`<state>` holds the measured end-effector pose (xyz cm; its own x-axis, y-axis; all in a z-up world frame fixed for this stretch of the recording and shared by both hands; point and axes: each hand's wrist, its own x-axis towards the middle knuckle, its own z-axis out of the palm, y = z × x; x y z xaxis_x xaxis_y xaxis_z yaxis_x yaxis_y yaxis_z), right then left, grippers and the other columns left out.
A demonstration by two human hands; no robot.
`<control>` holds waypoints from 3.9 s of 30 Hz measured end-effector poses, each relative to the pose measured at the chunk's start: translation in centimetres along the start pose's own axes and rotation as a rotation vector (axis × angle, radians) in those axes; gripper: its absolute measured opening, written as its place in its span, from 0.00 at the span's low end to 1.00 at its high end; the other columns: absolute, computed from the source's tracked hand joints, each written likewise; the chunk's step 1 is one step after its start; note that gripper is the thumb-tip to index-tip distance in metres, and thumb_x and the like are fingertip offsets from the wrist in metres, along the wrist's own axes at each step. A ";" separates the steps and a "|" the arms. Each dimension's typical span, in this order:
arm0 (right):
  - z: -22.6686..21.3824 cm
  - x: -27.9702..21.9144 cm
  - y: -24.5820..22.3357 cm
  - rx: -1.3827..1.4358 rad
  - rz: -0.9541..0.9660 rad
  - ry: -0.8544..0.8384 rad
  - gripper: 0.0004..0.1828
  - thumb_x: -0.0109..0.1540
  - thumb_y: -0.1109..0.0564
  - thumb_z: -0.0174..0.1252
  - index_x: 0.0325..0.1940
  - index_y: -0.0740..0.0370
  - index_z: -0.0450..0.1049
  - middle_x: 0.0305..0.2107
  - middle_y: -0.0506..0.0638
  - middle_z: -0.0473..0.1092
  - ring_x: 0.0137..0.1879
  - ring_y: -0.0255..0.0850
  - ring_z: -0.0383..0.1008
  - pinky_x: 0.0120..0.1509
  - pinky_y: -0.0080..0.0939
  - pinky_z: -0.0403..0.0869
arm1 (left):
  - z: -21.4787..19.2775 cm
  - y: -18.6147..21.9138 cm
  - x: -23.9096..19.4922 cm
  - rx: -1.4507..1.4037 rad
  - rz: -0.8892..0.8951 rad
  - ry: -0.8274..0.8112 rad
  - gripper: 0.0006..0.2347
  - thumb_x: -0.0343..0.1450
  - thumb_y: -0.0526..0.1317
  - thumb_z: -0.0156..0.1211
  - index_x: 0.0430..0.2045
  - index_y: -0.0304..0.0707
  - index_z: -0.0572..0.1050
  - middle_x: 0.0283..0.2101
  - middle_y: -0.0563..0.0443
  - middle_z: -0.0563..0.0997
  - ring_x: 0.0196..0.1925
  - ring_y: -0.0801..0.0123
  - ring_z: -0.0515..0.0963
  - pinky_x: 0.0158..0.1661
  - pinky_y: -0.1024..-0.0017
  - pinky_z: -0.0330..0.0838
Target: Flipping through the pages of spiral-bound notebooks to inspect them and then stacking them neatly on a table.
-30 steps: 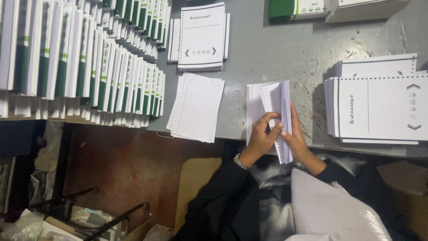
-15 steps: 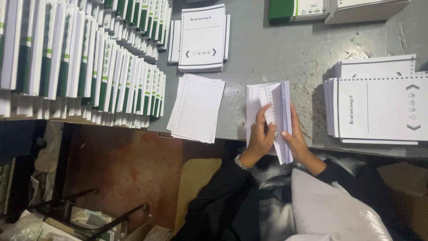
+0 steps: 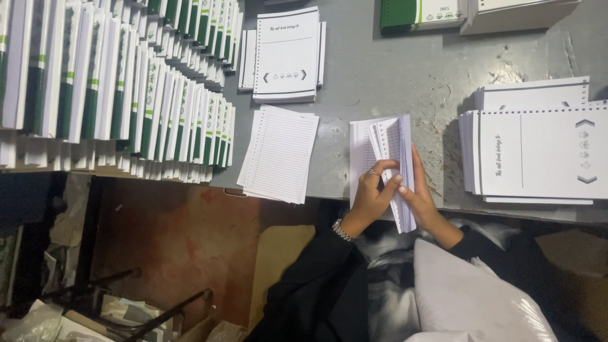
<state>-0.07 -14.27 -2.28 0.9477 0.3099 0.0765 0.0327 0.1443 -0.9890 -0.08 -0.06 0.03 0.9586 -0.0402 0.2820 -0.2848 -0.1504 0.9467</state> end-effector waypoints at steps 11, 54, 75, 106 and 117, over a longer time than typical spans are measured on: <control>0.2 0.0 -0.2 0.018 -0.012 0.007 0.49 0.64 0.47 0.48 0.81 0.54 0.28 0.76 0.67 0.29 0.80 0.65 0.26 0.77 0.70 0.35 | 0.1 1.9 -0.2 -0.069 -0.023 0.019 0.18 0.77 0.40 0.50 0.59 0.28 0.63 0.53 0.25 0.77 0.56 0.35 0.76 0.53 0.44 0.72; -0.4 -0.1 -0.8 0.110 0.130 0.080 0.42 0.67 0.48 0.43 0.81 0.55 0.34 0.77 0.64 0.35 0.80 0.60 0.34 0.79 0.64 0.40 | -0.4 4.3 0.1 0.068 -0.097 0.052 0.19 0.75 0.36 0.49 0.60 0.30 0.59 0.47 0.22 0.78 0.52 0.28 0.78 0.50 0.43 0.74; -4.3 0.0 5.7 0.265 0.337 0.294 0.45 0.58 0.67 0.45 0.81 0.55 0.50 0.68 0.59 0.60 0.65 0.48 0.67 0.63 0.49 0.68 | -0.4 7.5 -3.3 0.576 -0.074 -0.235 0.35 0.65 0.20 0.51 0.72 0.32 0.53 0.58 0.19 0.72 0.53 0.28 0.77 0.47 0.45 0.76; -4.2 0.3 5.6 0.377 0.450 0.306 0.45 0.57 0.64 0.50 0.80 0.51 0.51 0.61 0.58 0.66 0.55 0.49 0.75 0.54 0.48 0.75 | -13.6 10.1 0.9 0.682 -0.589 -0.215 0.31 0.75 0.55 0.55 0.64 0.23 0.64 0.58 0.22 0.74 0.62 0.36 0.74 0.58 0.43 0.68; -1.8 -1.2 -7.8 0.525 0.323 0.268 0.44 0.55 0.63 0.48 0.78 0.51 0.55 0.55 0.60 0.71 0.49 0.49 0.78 0.50 0.47 0.78 | -6.2 1.4 2.3 -0.527 -0.659 -0.079 0.36 0.73 0.44 0.68 0.70 0.25 0.51 0.62 0.30 0.69 0.63 0.50 0.71 0.58 0.53 0.72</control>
<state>-0.87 -17.47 5.06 0.9323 0.1798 -0.3137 -0.3600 0.5423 -0.7591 1.66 5.80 2.97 0.9211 -0.1779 -0.3463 0.3866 0.3123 0.8678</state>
